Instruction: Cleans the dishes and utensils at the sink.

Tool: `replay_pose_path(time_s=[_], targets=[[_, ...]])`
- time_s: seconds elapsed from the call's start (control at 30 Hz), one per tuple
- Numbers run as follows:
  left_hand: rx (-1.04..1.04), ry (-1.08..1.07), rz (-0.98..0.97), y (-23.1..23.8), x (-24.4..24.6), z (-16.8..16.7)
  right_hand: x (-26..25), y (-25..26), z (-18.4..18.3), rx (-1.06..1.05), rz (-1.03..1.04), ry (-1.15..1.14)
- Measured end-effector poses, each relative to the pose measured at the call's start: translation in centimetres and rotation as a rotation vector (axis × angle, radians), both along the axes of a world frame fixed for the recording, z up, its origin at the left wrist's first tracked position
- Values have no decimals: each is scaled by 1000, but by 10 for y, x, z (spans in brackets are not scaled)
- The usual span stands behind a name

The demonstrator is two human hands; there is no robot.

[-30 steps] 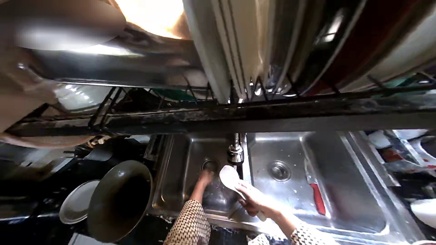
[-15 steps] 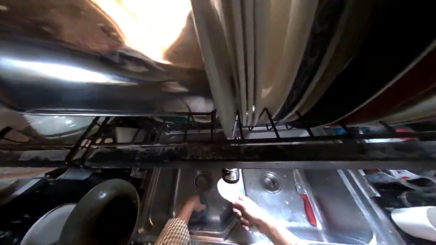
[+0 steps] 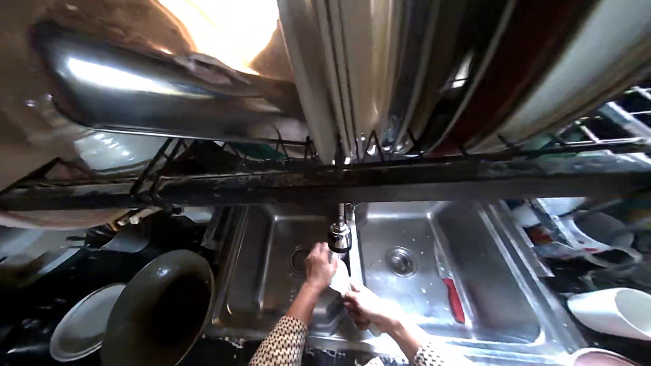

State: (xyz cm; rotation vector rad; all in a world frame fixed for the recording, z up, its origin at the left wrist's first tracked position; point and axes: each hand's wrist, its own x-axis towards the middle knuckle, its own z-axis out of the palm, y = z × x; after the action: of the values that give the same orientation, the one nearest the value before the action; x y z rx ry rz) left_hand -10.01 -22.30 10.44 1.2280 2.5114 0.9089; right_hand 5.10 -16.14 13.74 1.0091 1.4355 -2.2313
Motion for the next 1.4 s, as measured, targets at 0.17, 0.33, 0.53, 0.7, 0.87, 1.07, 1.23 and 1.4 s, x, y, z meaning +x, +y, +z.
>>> replay_pose_path(time_s=[0.17,0.33,0.53,0.7,0.87,1.07,1.23,1.4], targets=[[-23,-81,110,9,15,18,7,11,6,4,-27,28],[56,-106,98,4,36,20,5,20,6,-21,-8,99],[-24,-150,161,3,26,29,5,18,7,-63,30,88],[2,-215,80,4,27,21,8,22,6,-54,60,57],[-166,-201,179,8,16,41,7,16,4,-89,25,77],[-153,-173,58,4,20,40,7,16,2,-95,55,122],[-176,-181,194,6,6,45,7,13,3,-93,25,119],[-90,-144,30,4,39,44,6,17,5,-86,27,152]])
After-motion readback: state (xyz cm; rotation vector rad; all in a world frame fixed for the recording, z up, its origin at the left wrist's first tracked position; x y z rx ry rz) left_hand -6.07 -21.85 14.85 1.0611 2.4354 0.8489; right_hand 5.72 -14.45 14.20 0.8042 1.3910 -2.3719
